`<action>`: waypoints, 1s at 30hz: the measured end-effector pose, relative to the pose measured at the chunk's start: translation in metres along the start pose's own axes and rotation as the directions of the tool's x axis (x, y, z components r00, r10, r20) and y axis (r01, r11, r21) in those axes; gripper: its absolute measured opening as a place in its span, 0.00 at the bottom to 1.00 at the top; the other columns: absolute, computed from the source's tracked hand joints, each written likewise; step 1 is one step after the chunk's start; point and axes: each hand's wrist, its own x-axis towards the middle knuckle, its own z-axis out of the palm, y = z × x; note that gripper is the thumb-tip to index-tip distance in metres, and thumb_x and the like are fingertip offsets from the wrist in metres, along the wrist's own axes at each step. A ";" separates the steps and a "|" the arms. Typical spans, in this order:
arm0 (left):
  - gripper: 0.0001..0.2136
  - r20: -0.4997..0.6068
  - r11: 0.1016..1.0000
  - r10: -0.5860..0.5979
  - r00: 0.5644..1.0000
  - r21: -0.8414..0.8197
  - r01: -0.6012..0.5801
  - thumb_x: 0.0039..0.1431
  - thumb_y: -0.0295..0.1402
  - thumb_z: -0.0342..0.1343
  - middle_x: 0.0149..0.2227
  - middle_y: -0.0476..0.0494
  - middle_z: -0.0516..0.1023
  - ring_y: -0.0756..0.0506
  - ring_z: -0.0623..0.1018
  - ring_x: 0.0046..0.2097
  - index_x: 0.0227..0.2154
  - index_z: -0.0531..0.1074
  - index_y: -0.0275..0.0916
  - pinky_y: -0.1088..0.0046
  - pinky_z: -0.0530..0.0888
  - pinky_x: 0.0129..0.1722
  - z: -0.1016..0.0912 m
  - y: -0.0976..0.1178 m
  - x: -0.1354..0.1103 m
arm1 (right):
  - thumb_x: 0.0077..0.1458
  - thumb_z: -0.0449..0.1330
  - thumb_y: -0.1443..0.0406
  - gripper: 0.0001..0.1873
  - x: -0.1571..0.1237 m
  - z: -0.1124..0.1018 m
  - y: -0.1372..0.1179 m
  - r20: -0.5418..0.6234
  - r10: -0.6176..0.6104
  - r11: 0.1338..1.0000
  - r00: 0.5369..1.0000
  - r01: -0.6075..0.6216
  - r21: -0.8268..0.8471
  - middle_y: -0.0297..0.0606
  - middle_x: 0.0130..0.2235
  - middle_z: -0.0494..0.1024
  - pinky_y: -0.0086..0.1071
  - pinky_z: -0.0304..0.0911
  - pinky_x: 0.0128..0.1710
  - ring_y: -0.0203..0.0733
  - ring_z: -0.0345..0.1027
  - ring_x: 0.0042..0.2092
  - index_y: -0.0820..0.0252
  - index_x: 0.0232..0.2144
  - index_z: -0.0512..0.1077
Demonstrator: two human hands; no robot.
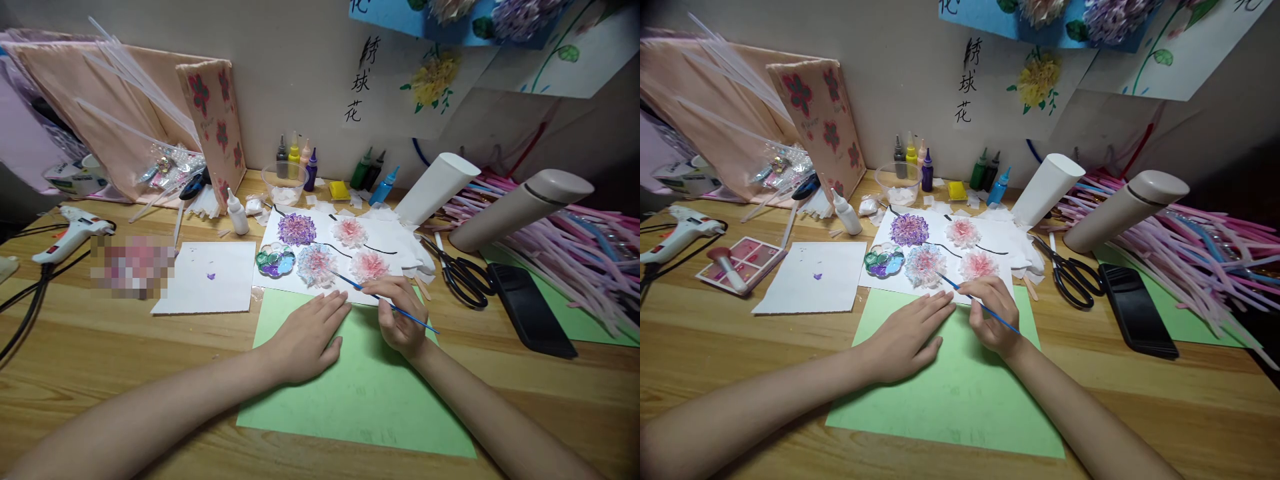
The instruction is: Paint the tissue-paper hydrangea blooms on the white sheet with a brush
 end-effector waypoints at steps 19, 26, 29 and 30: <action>0.24 -0.013 1.000 0.005 1.000 -0.030 -0.005 0.61 0.31 0.46 0.64 0.38 0.53 0.42 0.53 0.65 0.60 0.54 0.35 0.59 0.55 0.64 0.001 -0.001 0.000 | 0.55 0.49 0.70 0.13 -0.003 -0.001 0.003 -0.057 0.051 0.998 0.997 -0.050 0.025 0.37 0.34 0.77 0.40 0.66 0.37 0.44 0.70 0.37 0.54 0.38 0.71; 0.24 -0.015 1.000 0.006 1.000 -0.007 -0.006 0.62 0.32 0.45 0.63 0.35 0.57 0.41 0.56 0.64 0.59 0.55 0.31 0.61 0.54 0.64 0.001 -0.001 0.001 | 0.53 0.50 0.72 0.13 0.001 -0.001 0.000 0.086 -0.018 1.000 0.996 0.016 0.021 0.37 0.33 0.77 0.38 0.66 0.36 0.42 0.69 0.37 0.55 0.38 0.70; 0.24 -0.005 1.000 0.005 1.000 -0.011 -0.005 0.61 0.32 0.45 0.64 0.37 0.54 0.42 0.54 0.65 0.60 0.55 0.33 0.61 0.54 0.64 0.001 0.000 0.001 | 0.54 0.49 0.71 0.12 0.001 0.000 0.000 -0.004 0.051 0.999 0.999 -0.051 -0.001 0.38 0.33 0.76 0.38 0.66 0.36 0.43 0.69 0.36 0.55 0.37 0.70; 0.24 -0.006 1.000 0.005 1.000 -0.015 -0.005 0.61 0.32 0.45 0.64 0.37 0.53 0.42 0.54 0.65 0.60 0.54 0.34 0.60 0.54 0.64 0.001 0.000 0.001 | 0.54 0.49 0.71 0.12 0.000 0.000 0.001 -0.040 0.065 0.998 0.997 -0.065 0.008 0.38 0.33 0.75 0.39 0.65 0.36 0.43 0.69 0.36 0.55 0.37 0.70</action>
